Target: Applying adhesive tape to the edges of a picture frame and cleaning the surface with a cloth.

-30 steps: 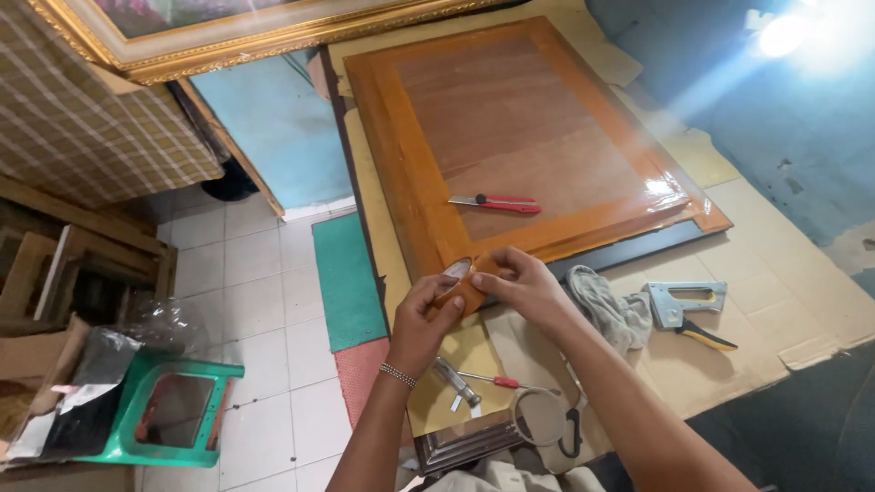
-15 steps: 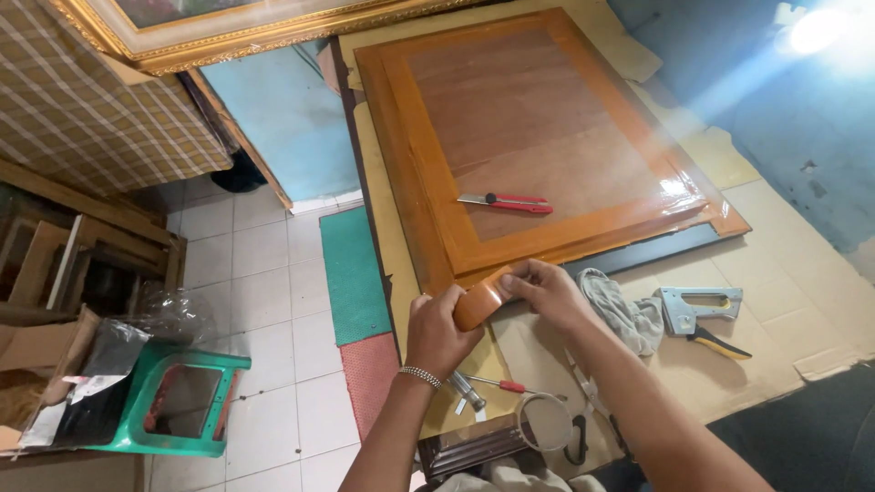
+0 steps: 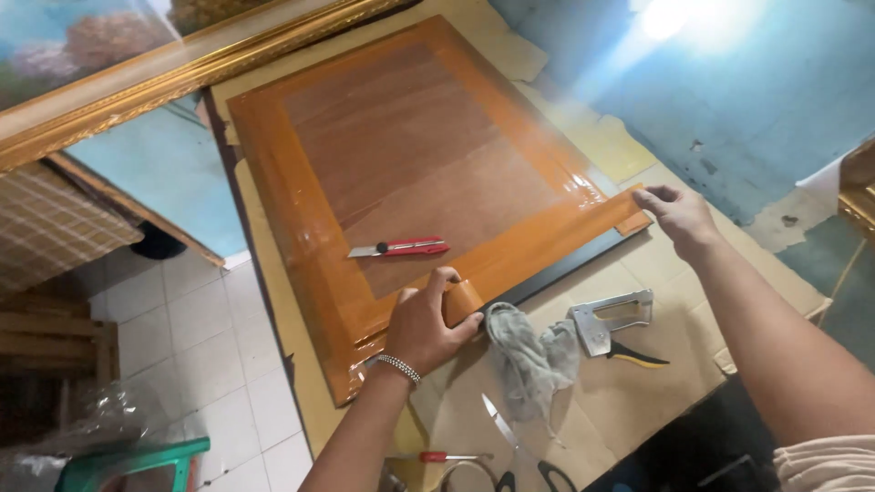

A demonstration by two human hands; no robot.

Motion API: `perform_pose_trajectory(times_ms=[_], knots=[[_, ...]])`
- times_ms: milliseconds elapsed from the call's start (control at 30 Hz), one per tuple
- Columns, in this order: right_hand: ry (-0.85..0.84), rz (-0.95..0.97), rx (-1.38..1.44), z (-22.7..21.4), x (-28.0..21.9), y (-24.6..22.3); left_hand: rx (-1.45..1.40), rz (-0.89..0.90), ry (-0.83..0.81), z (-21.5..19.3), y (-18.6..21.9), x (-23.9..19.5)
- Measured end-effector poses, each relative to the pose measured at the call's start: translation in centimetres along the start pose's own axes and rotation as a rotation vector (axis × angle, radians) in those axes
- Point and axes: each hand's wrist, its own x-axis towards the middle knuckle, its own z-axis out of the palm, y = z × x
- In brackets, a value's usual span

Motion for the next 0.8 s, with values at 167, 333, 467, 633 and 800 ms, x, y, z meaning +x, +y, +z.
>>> perform_pose_trajectory(times_ms=[167, 333, 467, 633, 800], knots=[[0.103, 0.072, -0.136, -1.1, 1.6, 2.0, 0.049, 0.006, -0.023, 4.0, 1.0, 3.9], [0.117, 0.089, -0.331, -1.5, 3.7, 5.1, 0.075, 0.068, 0.024, 5.6, 1.3, 5.6], [0.106, 0.075, -0.277, -0.6, 3.7, 4.8, 0.152, 0.071, 0.010, 6.2, 1.0, 6.2], [0.097, 0.171, -0.282, 0.2, 1.9, 1.3, 0.200, 0.032, 0.020, 6.7, 1.0, 6.3], [0.106, 0.271, -0.390, 0.8, 1.7, -0.4, 0.234, 0.011, 0.022, 6.7, 1.5, 6.6]])
